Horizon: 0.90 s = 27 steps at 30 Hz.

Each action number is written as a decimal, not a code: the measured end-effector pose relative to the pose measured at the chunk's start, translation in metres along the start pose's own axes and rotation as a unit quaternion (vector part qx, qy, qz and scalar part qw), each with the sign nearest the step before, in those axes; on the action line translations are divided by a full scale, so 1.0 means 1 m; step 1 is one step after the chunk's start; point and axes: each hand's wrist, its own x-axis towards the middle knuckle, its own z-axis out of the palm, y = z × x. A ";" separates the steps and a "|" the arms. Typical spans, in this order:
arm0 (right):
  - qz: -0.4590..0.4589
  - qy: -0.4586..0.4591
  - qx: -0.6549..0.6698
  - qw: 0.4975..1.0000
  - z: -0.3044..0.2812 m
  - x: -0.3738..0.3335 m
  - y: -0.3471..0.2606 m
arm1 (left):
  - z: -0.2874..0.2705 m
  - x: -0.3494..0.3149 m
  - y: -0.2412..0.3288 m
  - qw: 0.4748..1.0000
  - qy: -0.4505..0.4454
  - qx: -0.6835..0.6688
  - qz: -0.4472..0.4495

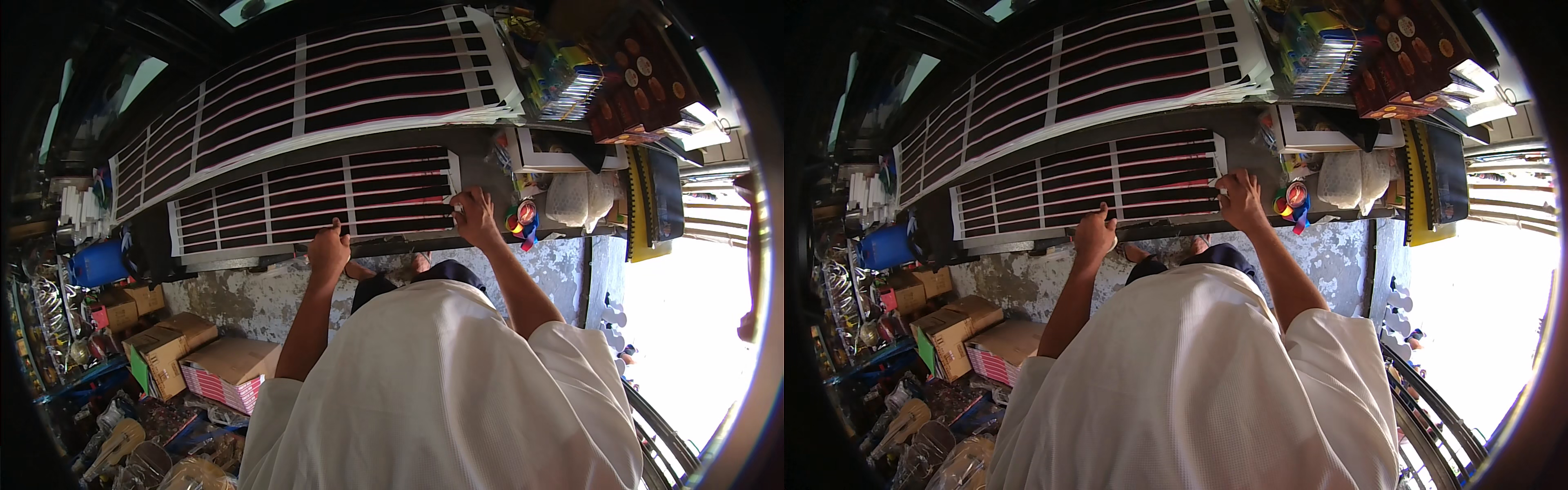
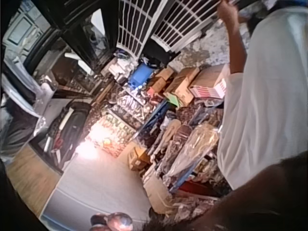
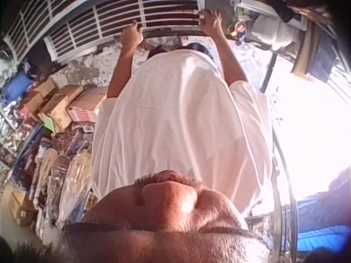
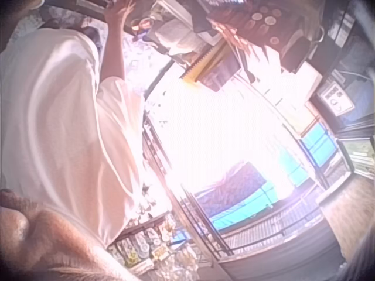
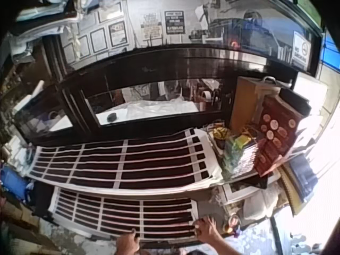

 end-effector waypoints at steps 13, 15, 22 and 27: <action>0.005 0.004 0.006 1.000 0.001 -0.001 0.002 | -0.016 -0.007 0.019 0.998 0.016 -0.005 0.060; 0.007 0.003 0.007 1.000 0.002 -0.002 0.002 | -0.024 -0.006 0.033 0.994 -0.061 -0.041 0.080; 0.005 0.007 0.013 1.000 0.002 0.000 0.004 | -0.026 0.008 0.053 0.984 -0.075 -0.077 0.144; 0.012 -0.002 0.010 1.000 0.002 -0.007 0.002 | -0.023 0.000 0.051 0.982 -0.077 -0.070 0.156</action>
